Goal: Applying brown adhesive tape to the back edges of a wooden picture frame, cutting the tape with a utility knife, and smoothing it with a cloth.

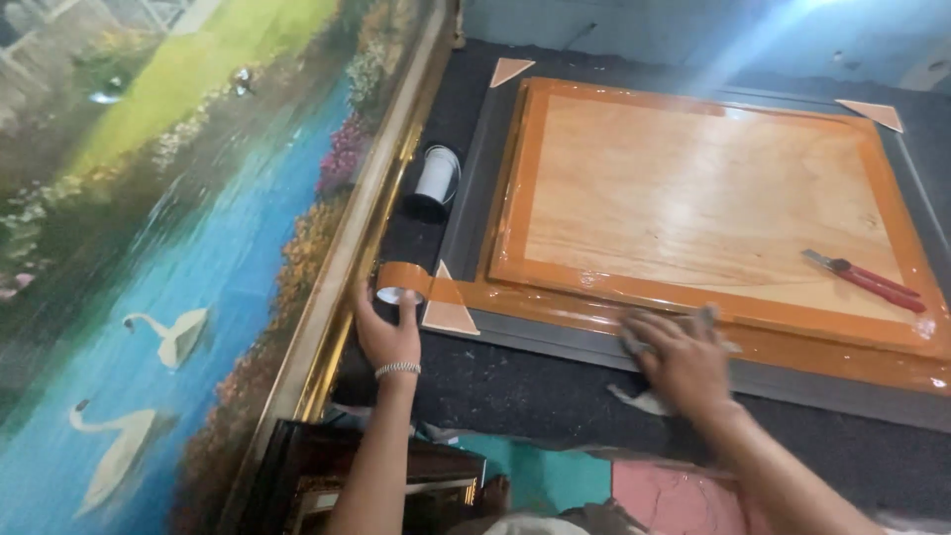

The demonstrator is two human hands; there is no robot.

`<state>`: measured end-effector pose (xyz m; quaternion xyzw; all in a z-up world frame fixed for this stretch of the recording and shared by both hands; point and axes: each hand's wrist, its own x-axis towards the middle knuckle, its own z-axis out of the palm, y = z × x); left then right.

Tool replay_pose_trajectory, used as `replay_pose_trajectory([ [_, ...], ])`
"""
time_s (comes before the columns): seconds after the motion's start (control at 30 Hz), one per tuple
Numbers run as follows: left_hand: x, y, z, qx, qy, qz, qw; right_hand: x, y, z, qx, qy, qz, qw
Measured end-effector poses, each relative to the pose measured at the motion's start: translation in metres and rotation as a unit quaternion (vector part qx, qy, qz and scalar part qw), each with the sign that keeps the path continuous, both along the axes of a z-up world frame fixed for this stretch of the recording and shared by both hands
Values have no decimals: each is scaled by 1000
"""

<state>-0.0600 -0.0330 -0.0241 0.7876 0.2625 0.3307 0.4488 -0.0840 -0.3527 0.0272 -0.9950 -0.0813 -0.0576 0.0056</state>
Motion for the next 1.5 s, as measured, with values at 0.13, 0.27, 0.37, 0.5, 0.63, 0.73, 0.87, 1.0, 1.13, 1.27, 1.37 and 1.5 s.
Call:
replay_pose_trajectory([
  [0.13,-23,-20,-1,132,-99,4,986,-20,-96,-33,25,-30,-113,993],
  [0.27,-31,-68,16,218,-139,-193,947,-7,-58,-56,11,-141,-40,989],
  [0.37,-23,-104,18,205,-123,-334,912,11,28,-53,37,-121,64,990],
  [0.5,-12,-146,21,157,-152,-409,886,36,84,-84,121,-56,147,980],
  [0.63,-7,-167,15,158,-149,-424,879,5,-21,-36,120,-42,61,990],
  [0.73,-12,-172,4,152,-98,-433,883,-23,-135,-36,47,-103,-102,988],
  [0.87,-15,-190,-2,158,-65,-453,875,-35,-208,-14,5,54,-333,941],
  [1.0,-13,-231,12,177,-86,-485,852,-27,-174,-30,112,8,-397,911],
  [1.13,-6,-296,25,176,-131,-536,815,-27,-107,-40,71,-85,-245,963],
  [1.27,14,-350,-1,231,-116,-612,747,-37,-120,-12,-9,-91,-138,986],
  [1.37,15,-362,-10,342,-92,-623,697,-53,-170,-12,-23,-58,-209,976],
  [1.5,9,-365,-14,490,-30,-595,636,-59,-232,-40,-38,-20,-341,939],
])
